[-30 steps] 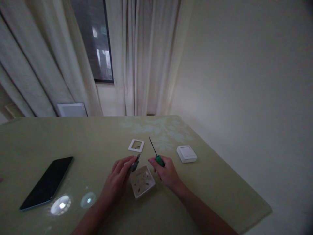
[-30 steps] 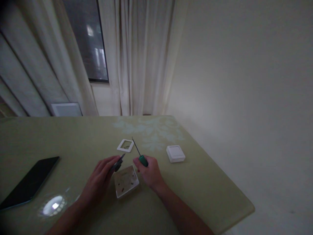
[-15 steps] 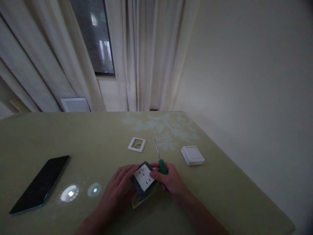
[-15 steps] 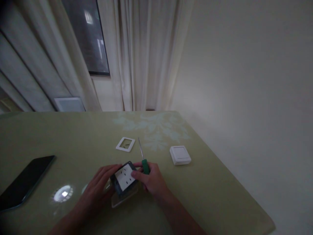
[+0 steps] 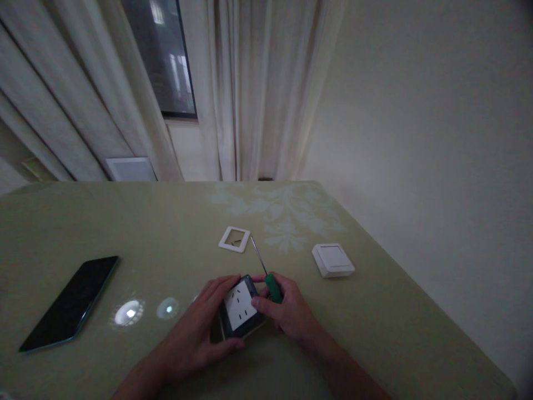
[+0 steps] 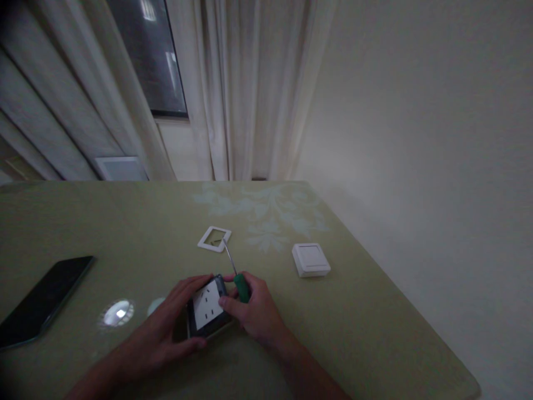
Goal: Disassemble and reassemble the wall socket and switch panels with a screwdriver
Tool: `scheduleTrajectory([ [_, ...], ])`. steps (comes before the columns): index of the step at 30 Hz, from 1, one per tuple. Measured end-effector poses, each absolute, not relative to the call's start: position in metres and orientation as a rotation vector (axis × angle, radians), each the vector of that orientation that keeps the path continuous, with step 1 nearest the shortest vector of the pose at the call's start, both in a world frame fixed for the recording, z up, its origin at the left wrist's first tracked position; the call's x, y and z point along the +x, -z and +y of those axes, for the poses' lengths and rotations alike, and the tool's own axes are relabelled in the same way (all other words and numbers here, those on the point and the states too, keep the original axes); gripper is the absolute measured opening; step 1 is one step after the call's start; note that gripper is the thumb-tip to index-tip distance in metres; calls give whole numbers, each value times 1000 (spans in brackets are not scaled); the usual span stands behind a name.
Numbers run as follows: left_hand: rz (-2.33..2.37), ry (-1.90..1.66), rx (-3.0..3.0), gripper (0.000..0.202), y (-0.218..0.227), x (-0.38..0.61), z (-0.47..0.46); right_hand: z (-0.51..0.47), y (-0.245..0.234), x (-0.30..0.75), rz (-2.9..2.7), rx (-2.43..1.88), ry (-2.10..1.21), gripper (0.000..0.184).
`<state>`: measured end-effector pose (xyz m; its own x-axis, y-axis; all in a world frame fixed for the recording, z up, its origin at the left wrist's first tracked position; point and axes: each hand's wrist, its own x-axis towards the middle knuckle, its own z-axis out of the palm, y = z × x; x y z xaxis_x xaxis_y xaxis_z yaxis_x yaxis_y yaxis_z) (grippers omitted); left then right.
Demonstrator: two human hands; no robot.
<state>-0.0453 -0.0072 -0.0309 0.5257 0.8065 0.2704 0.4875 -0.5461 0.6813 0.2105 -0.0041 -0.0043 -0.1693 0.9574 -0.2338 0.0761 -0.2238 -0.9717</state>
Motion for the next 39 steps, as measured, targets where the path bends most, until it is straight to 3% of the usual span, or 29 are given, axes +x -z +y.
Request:
scheduleTrajectory([
  [2, 1069, -770, 2242, 96, 34, -41, -8, -4, 5, 211, -1322, -1329, -1432, 50],
  [21, 1149, -808, 2247, 76, 33, -32, -9, 0, 11, 209, -1502, -1405, -1050, 34],
  [29, 1120, -781, 2284, 74, 30, -33, -6, 13, 31, 208, -1362, -1408, -1218, 48],
  [39, 1029, -778, 2188, 73, 31, -23, -13, 14, 29, 205, -1357, -1359, -1191, 38],
])
